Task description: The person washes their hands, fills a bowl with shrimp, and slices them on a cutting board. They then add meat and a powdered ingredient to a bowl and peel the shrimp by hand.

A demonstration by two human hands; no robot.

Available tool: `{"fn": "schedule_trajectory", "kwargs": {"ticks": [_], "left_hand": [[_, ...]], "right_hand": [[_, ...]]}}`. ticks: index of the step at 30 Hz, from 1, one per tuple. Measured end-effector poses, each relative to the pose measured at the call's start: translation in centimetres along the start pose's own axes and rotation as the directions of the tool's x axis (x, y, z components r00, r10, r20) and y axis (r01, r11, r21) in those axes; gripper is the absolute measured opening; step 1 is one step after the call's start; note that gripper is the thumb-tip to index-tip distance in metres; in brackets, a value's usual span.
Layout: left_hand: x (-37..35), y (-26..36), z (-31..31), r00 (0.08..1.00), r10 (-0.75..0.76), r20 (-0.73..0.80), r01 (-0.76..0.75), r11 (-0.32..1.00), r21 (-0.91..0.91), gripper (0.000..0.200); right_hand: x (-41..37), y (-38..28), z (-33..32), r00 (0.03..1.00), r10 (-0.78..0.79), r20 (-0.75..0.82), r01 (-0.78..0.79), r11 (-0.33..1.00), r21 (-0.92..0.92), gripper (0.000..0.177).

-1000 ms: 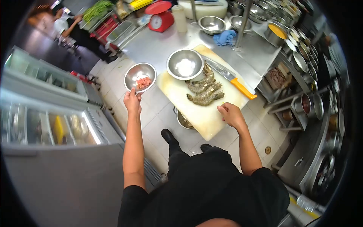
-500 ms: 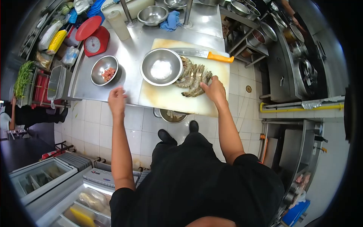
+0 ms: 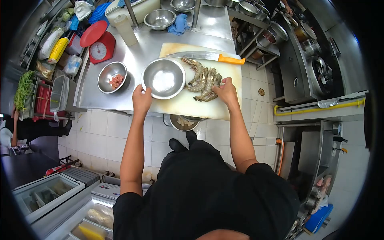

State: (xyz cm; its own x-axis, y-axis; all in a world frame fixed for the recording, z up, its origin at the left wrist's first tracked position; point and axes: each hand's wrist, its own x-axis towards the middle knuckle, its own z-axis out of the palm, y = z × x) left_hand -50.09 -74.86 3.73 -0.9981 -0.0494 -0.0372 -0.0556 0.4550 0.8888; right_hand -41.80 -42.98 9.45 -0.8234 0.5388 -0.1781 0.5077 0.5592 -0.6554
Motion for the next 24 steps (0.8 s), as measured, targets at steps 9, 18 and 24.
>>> {"fn": "schedule_trajectory", "kwargs": {"ticks": [9,18,24], "left_hand": [[-5.9,1.8,-4.0,0.983,-0.181,0.022,0.178,0.933,-0.311,0.014],[-7.8,6.1,0.6,0.981,-0.142,0.13,0.18,0.914,-0.365,0.02],[-7.7,3.2,0.5,0.998,-0.056,-0.015,0.051,0.964,-0.261,0.014]], "right_hand": [[0.8,0.6,-0.9,0.997,-0.051,-0.05,0.052,0.998,0.02,0.045],[-1.4,-6.7,-5.2,0.948,-0.283,0.144,0.15,0.8,0.581,0.051],[1.5,-5.9,0.5,0.978,0.04,0.204,0.05,0.907,-0.419,0.078]]}}
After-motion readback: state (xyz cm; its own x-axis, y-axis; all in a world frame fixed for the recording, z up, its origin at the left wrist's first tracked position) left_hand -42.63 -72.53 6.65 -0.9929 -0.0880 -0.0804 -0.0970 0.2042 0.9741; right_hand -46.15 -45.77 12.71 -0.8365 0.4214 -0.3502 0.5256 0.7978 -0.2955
